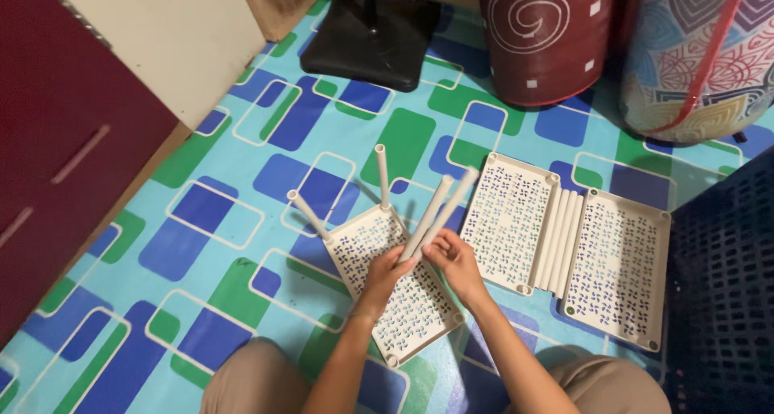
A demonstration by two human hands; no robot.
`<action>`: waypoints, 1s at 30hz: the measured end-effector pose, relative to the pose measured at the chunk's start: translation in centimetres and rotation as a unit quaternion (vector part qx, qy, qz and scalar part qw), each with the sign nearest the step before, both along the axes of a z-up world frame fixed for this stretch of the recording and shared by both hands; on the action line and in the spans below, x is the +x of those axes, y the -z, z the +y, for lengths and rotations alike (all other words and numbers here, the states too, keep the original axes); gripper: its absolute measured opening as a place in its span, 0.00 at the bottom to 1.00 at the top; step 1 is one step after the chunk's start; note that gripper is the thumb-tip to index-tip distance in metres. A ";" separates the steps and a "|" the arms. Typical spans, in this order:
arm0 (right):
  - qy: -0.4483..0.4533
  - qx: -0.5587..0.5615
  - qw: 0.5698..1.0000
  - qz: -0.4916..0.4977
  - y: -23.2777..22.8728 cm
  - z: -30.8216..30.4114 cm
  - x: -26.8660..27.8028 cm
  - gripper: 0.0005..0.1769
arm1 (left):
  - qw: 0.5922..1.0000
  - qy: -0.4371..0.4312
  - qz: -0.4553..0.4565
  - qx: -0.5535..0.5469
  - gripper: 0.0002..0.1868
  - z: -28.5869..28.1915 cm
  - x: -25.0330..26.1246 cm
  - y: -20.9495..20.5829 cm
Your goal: The person assembles a white plastic storage rack by inserting cylindrical legs into the corners of perforated trays and stacking the trays together. The person handles the trays and legs by hand, aligning and pressing the parts to form a stable structure.
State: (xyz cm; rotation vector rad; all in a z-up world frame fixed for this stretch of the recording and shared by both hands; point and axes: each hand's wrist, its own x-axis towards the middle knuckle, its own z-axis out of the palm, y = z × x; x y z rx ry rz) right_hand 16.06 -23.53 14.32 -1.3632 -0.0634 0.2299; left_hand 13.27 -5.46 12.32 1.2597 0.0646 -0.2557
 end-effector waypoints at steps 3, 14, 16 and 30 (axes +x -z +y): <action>-0.037 0.017 0.999 -0.030 -1.5 0.9 -1.9 0.16 | 0.998 -0.035 -0.005 -0.054 0.19 1.4 -2.5 -0.8; -0.043 -0.131 0.988 -0.066 -3.3 1.9 -8.4 0.15 | 0.991 -0.065 -0.114 0.012 0.10 3.7 -8.2 -0.1; -0.045 -0.154 0.982 -0.096 -3.3 1.6 -9.2 0.15 | 0.983 -0.062 -0.166 0.047 0.10 3.9 -8.9 0.5; -0.022 -0.179 0.977 -0.112 -3.7 -2.5 -7.7 0.15 | 0.986 -0.115 -0.094 0.075 0.06 4.7 -11.2 3.9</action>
